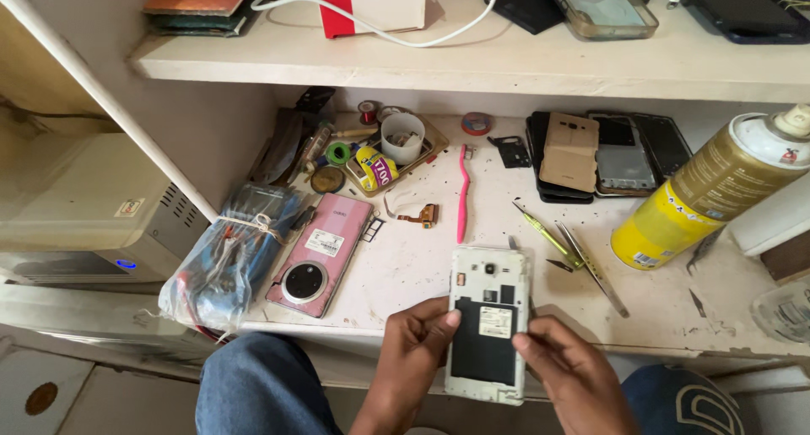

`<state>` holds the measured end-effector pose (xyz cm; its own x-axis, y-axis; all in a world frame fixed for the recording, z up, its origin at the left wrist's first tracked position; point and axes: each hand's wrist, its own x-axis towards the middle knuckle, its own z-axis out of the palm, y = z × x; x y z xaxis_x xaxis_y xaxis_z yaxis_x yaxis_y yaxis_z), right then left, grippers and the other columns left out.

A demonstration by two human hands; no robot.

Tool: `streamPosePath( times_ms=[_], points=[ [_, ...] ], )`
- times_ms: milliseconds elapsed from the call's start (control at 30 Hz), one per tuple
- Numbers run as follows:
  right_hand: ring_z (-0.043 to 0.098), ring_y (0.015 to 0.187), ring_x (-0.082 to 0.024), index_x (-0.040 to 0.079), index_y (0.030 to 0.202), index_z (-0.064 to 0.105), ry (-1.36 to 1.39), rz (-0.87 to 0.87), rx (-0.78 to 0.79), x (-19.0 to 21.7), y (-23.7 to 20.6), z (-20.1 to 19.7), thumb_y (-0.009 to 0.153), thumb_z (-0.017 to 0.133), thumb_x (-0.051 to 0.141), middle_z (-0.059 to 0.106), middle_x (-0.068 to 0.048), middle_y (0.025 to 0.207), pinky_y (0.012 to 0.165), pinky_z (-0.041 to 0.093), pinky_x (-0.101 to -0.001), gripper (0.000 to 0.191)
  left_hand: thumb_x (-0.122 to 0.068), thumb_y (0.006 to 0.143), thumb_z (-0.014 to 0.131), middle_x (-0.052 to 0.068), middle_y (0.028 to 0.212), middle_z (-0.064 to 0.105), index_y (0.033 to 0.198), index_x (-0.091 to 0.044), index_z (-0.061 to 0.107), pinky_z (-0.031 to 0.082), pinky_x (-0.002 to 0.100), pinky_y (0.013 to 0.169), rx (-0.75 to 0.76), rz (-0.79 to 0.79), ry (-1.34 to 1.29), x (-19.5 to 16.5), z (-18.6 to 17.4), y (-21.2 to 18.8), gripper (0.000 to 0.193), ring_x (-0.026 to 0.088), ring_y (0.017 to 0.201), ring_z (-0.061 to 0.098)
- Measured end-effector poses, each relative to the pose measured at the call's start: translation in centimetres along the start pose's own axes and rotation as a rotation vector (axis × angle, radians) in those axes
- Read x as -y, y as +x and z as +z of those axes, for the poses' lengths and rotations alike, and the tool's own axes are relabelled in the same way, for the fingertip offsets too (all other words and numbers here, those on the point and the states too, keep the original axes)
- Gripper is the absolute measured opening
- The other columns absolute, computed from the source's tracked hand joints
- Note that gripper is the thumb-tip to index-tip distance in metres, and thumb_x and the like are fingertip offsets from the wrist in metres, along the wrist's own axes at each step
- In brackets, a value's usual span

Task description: The person disassembles a white smartphone using a screwdriver and tweezers, removes the back cover, and manipulates internal components. They then handle a gold-colored smartphone, remove its back cover, and continue working on the internal parts.

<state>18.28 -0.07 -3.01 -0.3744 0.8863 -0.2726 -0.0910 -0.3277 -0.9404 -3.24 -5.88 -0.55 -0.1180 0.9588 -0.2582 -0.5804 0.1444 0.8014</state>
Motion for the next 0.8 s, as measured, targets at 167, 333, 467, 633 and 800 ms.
streamPosePath(
  times_ms=[167, 333, 467, 633, 800],
  points=[
    [0.054, 0.093, -0.017, -0.008, 0.121, 0.064, 0.112, -0.043, -0.112, 0.1, 0.2, -0.9, 0.106, 0.061, 0.007, 0.063, -0.013, 0.101, 0.079, 0.042, -0.0344, 0.021, -0.004, 0.1, 0.065, 0.009, 0.103, 0.074, 0.121, 0.007, 0.069, 0.055, 0.03, 0.078, 0.234, -0.066, 0.232, -0.3, -0.7, -0.4, 0.025, 0.012, 0.09, 0.064],
    [0.067, 0.098, -0.015, -0.003, 0.116, 0.067, 0.181, 0.004, -0.135, 2.1, -0.4, 0.2, 0.098, 0.057, 0.014, 0.073, -0.012, 0.105, 0.085, 0.054, -0.0344, 0.027, 0.001, 0.097, 0.061, 0.013, 0.105, 0.078, 0.115, 0.01, 0.067, 0.066, 0.034, 0.082, 0.209, -0.034, 0.178, 1.1, -0.6, -0.2, 0.02, 0.016, 0.094, 0.074],
    [0.067, 0.094, -0.012, 0.001, 0.116, 0.069, -0.152, 0.168, -0.069, 2.3, -1.0, 0.0, 0.096, 0.065, 0.016, 0.075, -0.01, 0.099, 0.086, 0.052, -0.031, 0.026, 0.003, 0.096, 0.059, 0.014, 0.103, 0.079, 0.112, 0.009, 0.068, 0.068, 0.034, 0.077, 0.105, -0.015, 0.204, 1.7, -0.3, 0.0, 0.02, 0.019, 0.09, 0.076],
    [0.068, 0.086, -0.013, -0.005, 0.107, 0.066, -0.194, -0.017, 0.029, 0.7, -0.6, -0.6, 0.097, 0.066, 0.014, 0.071, -0.01, 0.091, 0.077, 0.062, -0.0363, 0.022, 0.002, 0.095, 0.061, 0.015, 0.103, 0.078, 0.111, 0.01, 0.069, 0.068, 0.034, 0.078, 0.122, 0.0, 0.191, 0.8, -0.1, -0.2, 0.019, 0.019, 0.088, 0.076],
    [0.066, 0.085, -0.014, -0.006, 0.111, 0.071, -0.116, 0.062, -0.039, 0.9, -0.6, -0.2, 0.095, 0.064, 0.012, 0.074, -0.009, 0.094, 0.073, 0.059, -0.0358, 0.025, 0.002, 0.093, 0.07, 0.009, 0.106, 0.077, 0.113, 0.006, 0.069, 0.065, 0.029, 0.087, 0.243, -0.103, 0.161, 0.6, -0.9, -0.3, 0.021, 0.012, 0.095, 0.074]
  ],
)
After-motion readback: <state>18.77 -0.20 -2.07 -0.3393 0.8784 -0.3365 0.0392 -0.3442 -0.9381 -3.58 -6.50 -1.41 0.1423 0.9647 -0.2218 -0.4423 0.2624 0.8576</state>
